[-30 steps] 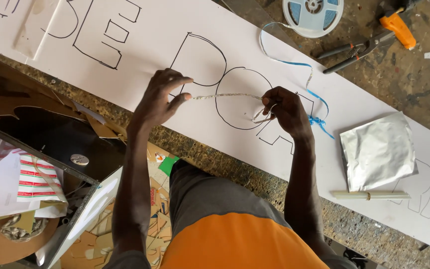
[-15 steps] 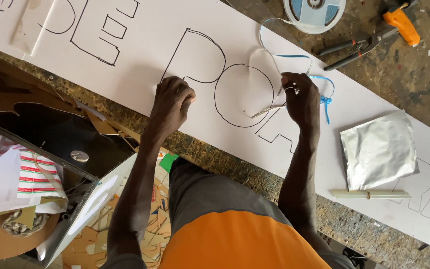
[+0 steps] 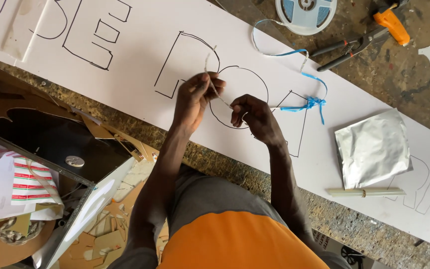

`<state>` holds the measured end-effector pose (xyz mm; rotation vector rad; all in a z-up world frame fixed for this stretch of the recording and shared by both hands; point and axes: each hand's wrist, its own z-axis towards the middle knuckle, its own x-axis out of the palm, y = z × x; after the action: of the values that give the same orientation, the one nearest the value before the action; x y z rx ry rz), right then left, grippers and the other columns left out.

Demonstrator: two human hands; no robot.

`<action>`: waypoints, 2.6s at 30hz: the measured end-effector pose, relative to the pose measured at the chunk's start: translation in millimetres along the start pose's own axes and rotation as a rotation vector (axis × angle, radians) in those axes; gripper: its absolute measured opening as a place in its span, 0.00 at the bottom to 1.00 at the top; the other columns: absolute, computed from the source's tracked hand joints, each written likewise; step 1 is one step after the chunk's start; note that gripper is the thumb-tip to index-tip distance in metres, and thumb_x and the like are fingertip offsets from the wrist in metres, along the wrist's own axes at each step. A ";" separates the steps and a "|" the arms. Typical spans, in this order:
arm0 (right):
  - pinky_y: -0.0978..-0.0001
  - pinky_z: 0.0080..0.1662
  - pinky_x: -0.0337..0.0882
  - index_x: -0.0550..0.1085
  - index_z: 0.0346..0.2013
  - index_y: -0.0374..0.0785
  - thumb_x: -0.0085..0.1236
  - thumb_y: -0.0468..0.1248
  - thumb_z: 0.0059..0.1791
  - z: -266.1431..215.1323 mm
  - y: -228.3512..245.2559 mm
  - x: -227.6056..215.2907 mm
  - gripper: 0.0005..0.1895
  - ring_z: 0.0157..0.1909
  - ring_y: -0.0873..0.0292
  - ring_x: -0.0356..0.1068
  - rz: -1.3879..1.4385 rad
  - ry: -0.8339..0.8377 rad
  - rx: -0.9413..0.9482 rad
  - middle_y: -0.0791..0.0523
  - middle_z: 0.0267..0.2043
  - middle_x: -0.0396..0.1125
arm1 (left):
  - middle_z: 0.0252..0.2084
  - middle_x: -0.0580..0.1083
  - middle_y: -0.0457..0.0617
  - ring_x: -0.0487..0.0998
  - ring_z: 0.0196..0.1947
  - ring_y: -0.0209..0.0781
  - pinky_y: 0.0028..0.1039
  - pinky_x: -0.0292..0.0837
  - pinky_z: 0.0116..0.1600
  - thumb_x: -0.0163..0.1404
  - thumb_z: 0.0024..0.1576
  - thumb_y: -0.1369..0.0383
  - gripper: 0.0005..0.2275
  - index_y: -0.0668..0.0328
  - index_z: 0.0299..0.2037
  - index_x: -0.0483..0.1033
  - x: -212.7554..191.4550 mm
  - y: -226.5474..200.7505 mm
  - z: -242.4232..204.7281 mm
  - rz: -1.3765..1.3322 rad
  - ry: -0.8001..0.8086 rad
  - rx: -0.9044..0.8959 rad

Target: The person retrieves a small bag of components from a drawer and places it on a workbench. They then use pliers to cut a length of LED strip and proceed to bend and fit the strip along the outlines of letters drawn on a large white board.

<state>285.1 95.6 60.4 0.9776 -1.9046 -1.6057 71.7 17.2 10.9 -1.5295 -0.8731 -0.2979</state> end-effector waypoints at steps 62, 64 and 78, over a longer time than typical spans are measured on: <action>0.68 0.31 0.75 0.79 0.34 0.39 0.51 0.42 0.62 113.3 36.3 89.8 0.16 0.18 0.61 0.75 -0.405 -0.001 0.123 0.56 0.22 0.78 | 0.55 0.75 0.50 0.68 0.56 0.56 0.49 0.68 0.59 0.65 0.62 0.70 0.08 0.55 0.48 0.82 -82.1 -62.8 6.0 1.286 -0.329 0.678; 0.67 0.29 0.74 0.78 0.34 0.38 0.51 0.42 0.62 114.1 36.2 91.2 0.17 0.17 0.61 0.75 -0.398 -0.006 0.126 0.55 0.21 0.78 | 0.53 0.76 0.48 0.68 0.56 0.54 0.46 0.69 0.58 0.67 0.60 0.71 0.07 0.55 0.44 0.83 -77.6 -65.5 5.4 1.283 -0.374 0.640; 0.67 0.33 0.75 0.78 0.35 0.38 0.51 0.44 0.61 118.9 38.0 92.1 0.17 0.17 0.60 0.76 -0.432 -0.001 0.156 0.55 0.21 0.77 | 0.51 0.71 0.45 0.67 0.53 0.53 0.43 0.63 0.52 0.71 0.56 0.57 0.15 0.50 0.42 0.79 -71.9 -58.2 11.2 1.433 -0.450 0.585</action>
<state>130.2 104.7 63.4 1.5393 -1.9344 -1.6967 -19.3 -1.5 5.0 -1.3083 0.0092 1.2587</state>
